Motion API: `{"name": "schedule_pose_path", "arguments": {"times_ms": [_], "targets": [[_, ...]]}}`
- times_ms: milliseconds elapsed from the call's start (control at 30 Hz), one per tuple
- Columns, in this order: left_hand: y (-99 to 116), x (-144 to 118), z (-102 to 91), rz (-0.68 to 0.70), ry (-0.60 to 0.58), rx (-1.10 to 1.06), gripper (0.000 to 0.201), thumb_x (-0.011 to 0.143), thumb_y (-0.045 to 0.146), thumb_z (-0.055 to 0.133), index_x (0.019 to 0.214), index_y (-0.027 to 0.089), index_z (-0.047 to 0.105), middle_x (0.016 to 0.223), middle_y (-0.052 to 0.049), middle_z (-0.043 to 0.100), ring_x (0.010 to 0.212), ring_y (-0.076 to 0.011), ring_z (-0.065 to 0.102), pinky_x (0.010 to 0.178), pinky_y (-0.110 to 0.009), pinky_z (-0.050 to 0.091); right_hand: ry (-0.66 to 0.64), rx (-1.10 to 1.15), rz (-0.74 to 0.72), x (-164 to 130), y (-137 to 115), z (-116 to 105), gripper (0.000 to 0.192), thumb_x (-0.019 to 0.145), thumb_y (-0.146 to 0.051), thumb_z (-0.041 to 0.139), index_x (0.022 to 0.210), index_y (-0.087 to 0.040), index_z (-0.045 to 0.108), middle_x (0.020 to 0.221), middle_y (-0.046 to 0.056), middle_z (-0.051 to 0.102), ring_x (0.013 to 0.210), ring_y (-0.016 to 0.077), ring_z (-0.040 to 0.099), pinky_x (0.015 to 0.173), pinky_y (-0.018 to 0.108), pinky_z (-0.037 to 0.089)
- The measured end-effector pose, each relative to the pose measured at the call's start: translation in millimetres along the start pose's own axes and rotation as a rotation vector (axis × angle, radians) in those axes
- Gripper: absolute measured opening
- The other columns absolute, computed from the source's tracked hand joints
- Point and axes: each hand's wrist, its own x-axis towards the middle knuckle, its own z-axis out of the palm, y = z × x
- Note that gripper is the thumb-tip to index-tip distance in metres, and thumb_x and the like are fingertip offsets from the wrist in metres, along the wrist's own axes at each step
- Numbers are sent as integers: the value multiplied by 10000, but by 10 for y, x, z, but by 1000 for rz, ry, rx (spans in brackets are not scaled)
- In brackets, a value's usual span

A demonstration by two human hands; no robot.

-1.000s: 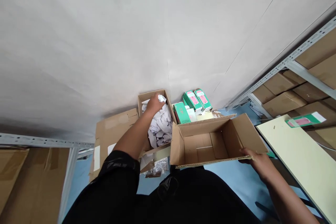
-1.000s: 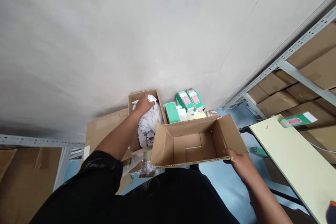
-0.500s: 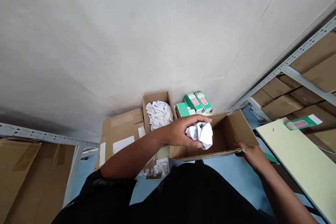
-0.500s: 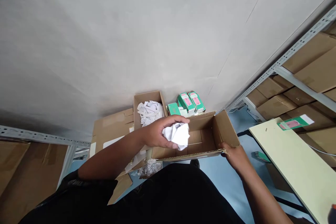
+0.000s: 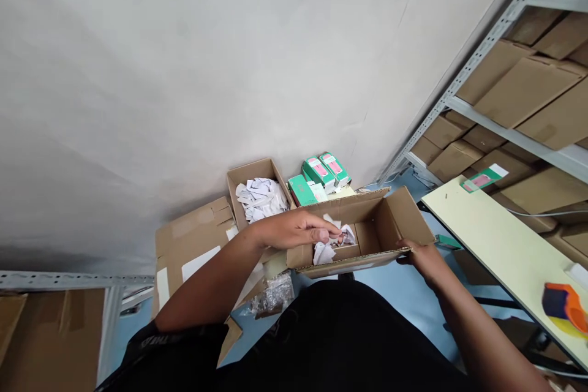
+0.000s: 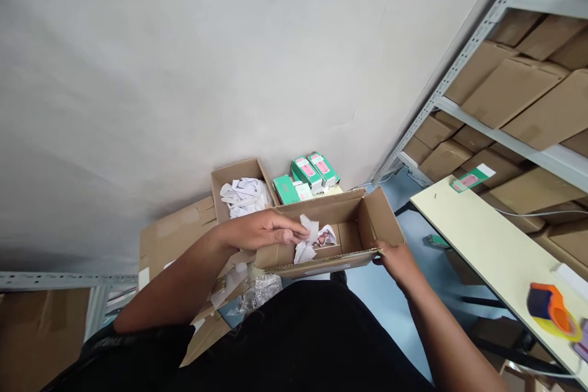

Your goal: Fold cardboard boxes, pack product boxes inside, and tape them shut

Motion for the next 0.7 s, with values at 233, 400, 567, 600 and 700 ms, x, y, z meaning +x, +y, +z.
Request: {"name": "schedule_pose_path", "arguments": {"times_ms": [233,400,567,600,700], "targets": [[3,201,257,-24,571,451,356,989,443,639,1270,257,751,1248,-89,757,1185,-270,699,1097,-451,538,93,133,20,14,160,-373,276,591,-301,781,825,-213,661,951,92,774,765,277,744,539,334,623],[-171,770,613,-117,700,774,401,882,393,739,1262,265,762,1468,-126,618,1450,-374,486,1270,-564,358,168,212,33,185,354,-813,243,612,-303,762,807,-191,672,825,68,748,732,271,752,538,322,621],[-240,1618,1082,-276,706,814,538,894,455,717,1377,221,682,1601,-173,492,1523,-419,401,1280,-583,327,235,312,2,419,625,-1496,329,624,-315,764,915,-190,674,886,55,737,764,254,731,534,305,623],[-218,1813,1180,-289,727,814,591,874,464,741,1410,229,653,1626,-169,463,1537,-425,380,1290,-582,309,244,329,7,470,689,-1668,332,628,-321,763,920,-190,677,893,51,733,769,250,726,534,303,624],[-136,2437,1445,-268,869,748,866,791,456,824,1562,258,483,1733,-142,287,1587,-413,298,1302,-550,305,260,380,24,624,902,-2227,260,638,-331,748,845,-190,680,864,37,715,756,229,712,559,301,635]]}}
